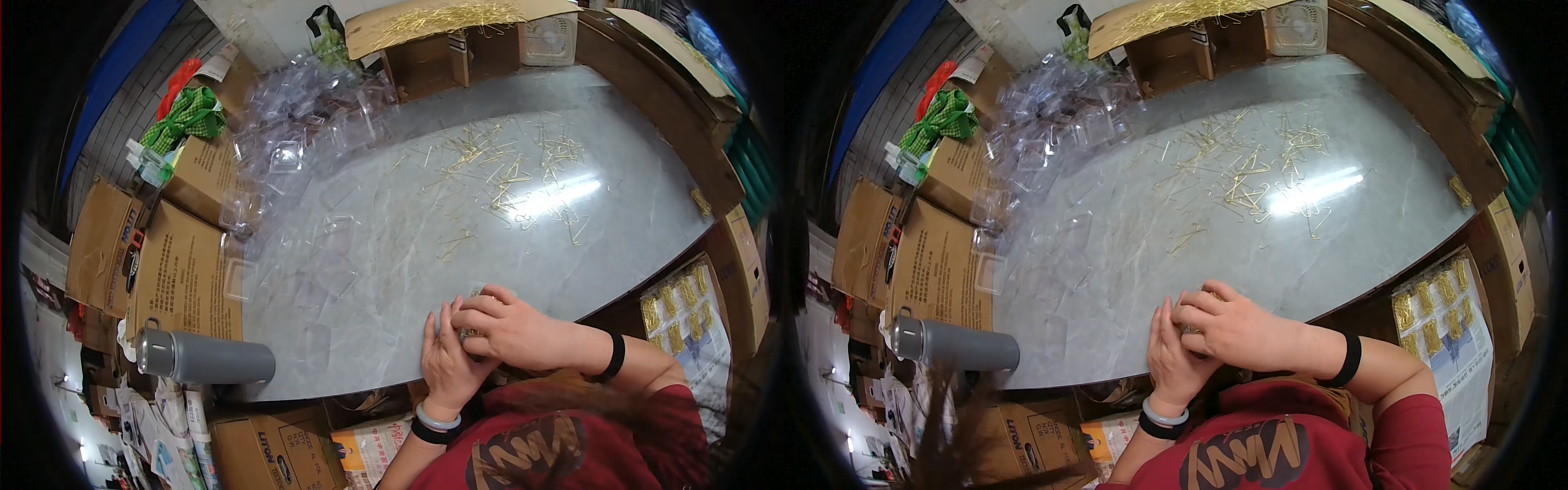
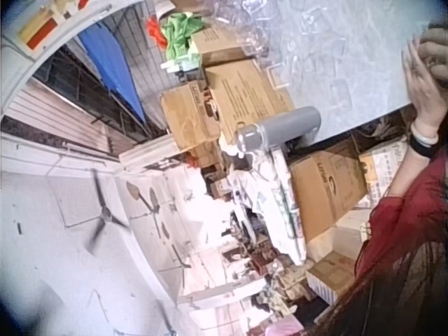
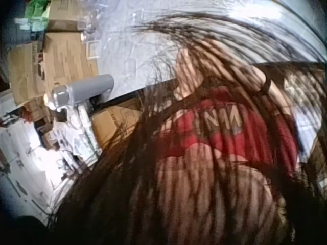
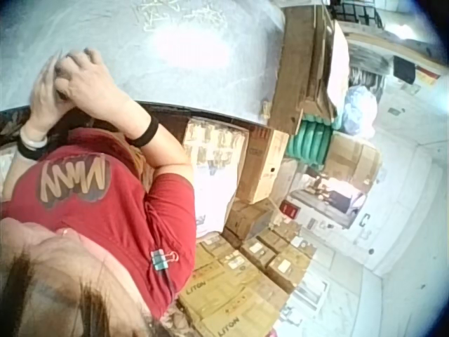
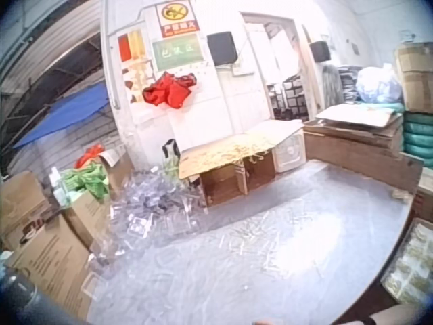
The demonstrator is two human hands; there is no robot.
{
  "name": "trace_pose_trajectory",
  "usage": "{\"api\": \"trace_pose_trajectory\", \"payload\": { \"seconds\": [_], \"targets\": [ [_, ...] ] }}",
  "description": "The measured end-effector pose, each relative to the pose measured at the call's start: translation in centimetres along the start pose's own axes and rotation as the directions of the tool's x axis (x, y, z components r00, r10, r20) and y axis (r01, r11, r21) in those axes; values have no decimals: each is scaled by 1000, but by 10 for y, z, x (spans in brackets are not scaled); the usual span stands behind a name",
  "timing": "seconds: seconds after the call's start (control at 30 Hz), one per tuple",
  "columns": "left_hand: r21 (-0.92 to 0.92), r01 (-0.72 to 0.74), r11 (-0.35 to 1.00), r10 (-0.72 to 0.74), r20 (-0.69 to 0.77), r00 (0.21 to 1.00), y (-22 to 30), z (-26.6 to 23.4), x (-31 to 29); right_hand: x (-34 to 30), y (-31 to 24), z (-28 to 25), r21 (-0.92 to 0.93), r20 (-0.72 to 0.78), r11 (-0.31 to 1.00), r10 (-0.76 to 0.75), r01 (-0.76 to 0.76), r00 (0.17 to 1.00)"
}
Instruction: Sorting and bundling small gold-colored metallic wires on a work table.
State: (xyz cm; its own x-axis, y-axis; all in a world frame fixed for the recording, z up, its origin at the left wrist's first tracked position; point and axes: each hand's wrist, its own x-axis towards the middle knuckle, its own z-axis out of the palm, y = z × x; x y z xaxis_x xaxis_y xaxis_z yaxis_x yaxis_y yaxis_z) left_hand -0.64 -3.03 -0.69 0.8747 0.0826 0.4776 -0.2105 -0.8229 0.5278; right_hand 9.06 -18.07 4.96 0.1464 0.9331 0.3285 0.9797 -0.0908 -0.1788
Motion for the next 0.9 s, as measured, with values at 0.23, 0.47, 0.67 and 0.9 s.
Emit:
{"api": "trace_pose_trajectory", "payload": {
  "seconds": [0.23, 0.47, 0.67, 0.9],
  "targets": [
    [-8, 13, 1000, -13, -2, 1000, 4, -2, 3, -5, 10, 5, 206, -39, 977, 72, -62, 997],
    [55, 41, 998, -42, 19, 999, 2, 0, -1, -7, 12, -2, 157, -27, 983, 101, -95, 995],
    [47, -6, 999, 3, 45, 999, -1, -1, 0, -16, 14, 3, 475, -104, 869, 209, -136, 972],
    [26, -30, 999, 25, 161, 987, -4, -4, -2, -35, 7, 15, 123, -15, 910, 401, -396, 916]
  ]
}}
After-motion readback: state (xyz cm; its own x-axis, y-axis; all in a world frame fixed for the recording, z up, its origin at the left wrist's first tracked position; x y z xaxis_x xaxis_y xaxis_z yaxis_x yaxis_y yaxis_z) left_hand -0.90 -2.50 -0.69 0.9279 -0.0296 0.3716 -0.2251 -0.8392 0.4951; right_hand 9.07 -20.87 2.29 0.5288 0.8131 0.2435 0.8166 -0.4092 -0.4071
